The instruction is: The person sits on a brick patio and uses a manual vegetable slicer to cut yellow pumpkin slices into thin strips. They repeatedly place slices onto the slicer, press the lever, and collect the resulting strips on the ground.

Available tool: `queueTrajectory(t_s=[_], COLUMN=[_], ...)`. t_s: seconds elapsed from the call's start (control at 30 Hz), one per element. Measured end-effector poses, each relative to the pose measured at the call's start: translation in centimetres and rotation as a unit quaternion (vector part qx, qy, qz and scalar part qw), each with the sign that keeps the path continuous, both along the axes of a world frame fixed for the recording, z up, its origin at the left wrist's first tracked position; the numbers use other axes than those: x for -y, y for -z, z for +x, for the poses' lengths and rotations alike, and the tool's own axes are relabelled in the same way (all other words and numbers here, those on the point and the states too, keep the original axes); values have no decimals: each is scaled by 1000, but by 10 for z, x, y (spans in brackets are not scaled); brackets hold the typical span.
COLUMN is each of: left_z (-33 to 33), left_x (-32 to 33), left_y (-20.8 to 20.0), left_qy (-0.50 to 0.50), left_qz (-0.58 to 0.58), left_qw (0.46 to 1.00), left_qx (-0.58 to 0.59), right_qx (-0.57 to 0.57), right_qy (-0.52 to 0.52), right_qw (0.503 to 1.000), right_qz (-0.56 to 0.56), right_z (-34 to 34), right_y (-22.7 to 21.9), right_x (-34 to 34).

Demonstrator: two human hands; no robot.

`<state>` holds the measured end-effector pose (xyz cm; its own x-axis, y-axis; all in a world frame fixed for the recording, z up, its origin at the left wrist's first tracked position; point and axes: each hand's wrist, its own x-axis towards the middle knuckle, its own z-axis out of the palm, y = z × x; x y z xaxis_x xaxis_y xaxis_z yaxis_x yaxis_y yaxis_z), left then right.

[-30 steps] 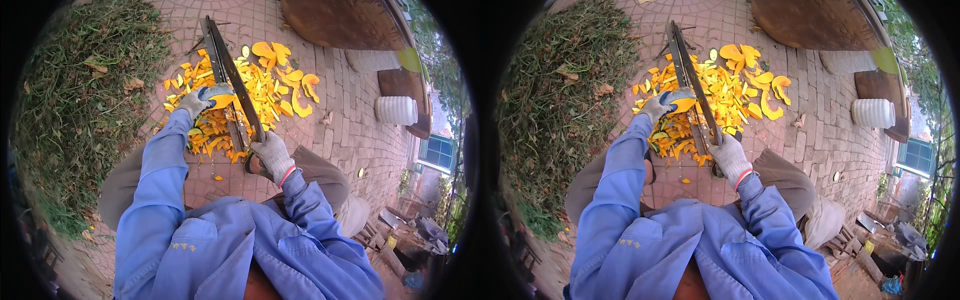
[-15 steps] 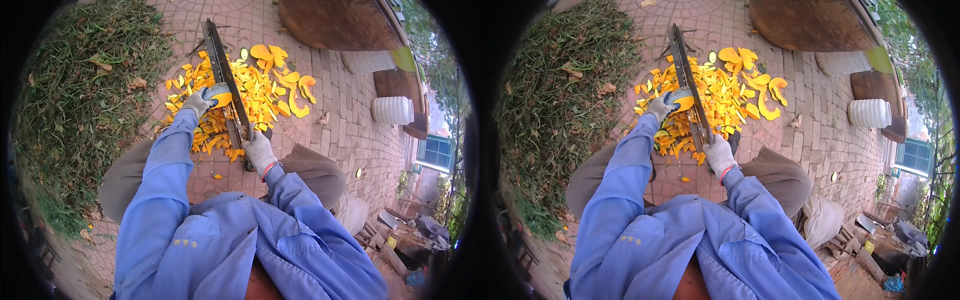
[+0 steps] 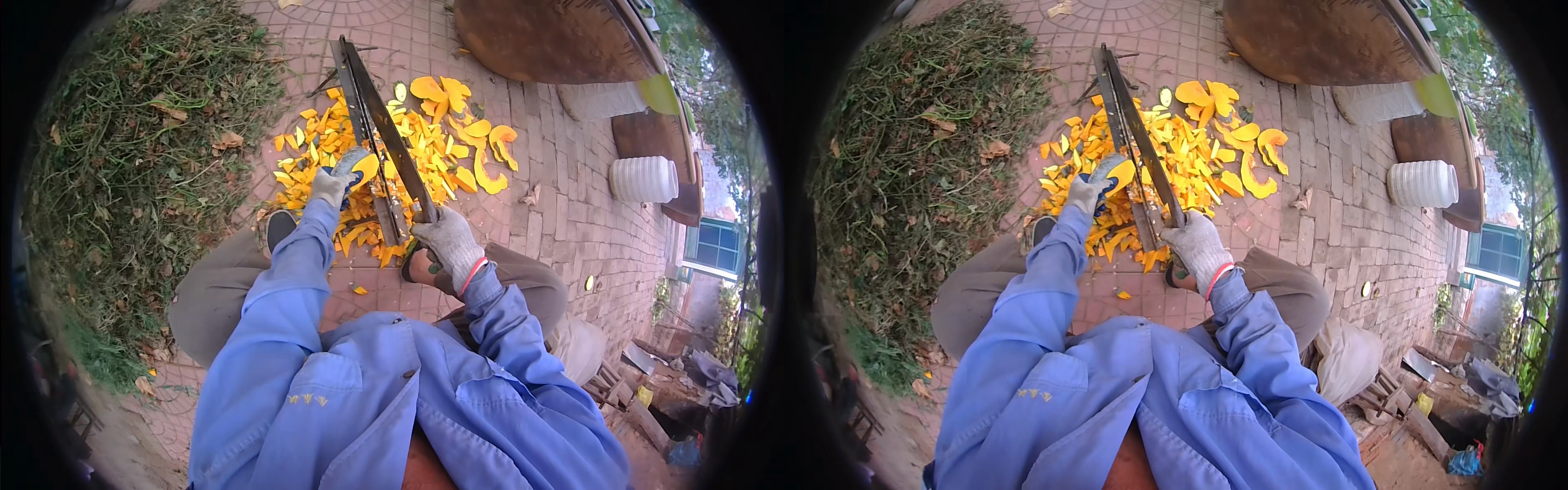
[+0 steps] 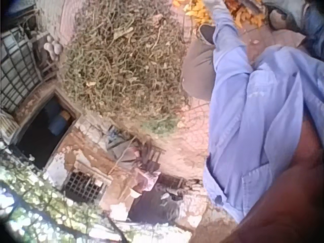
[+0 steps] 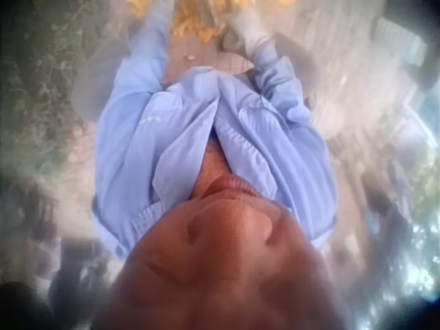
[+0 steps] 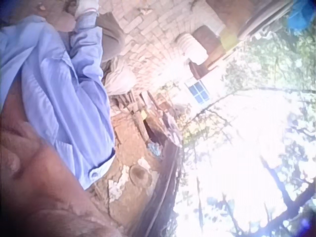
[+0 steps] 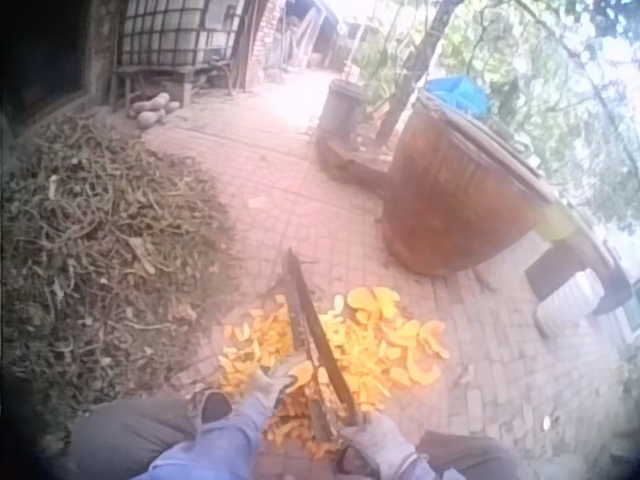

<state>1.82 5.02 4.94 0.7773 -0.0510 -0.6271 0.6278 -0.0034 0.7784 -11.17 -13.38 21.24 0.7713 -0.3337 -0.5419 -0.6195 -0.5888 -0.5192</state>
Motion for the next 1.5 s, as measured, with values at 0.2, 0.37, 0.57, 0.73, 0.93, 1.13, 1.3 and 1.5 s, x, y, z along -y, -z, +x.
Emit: queueTrajectory(t_s=[0.2,0.37,0.57,0.73,0.93,1.13,1.3,1.5], left_z=[-16,-4,-16,-24,-12,15,35,27], left_x=[17,19,30,26,14,0,-7,-10], left_y=[3,52,32,39,25,11,8,9], left_qy=[-122,-92,-65,-27,16,133,186,188], left_qz=[-107,-76,-63,-21,-18,82,20,22], left_qw=[981,992,996,999,997,977,976,978], left_qx=[105,32,-9,-19,74,146,111,82], right_qx=[-2,3,16,40,41,12,29,44], right_qy=[-12,-10,20,23,37,9,5,17], right_qw=[1000,1000,999,998,998,1000,997,996], right_qz=[11,15,37,-31,-26,-12,-73,-73], right_z=[4,10,-3,-27,-14,4,-15,-25], right_y=[-11,-16,7,91,23,-19,30,57], right_x=[0,0,-8,-20,-13,-16,-27,-34])
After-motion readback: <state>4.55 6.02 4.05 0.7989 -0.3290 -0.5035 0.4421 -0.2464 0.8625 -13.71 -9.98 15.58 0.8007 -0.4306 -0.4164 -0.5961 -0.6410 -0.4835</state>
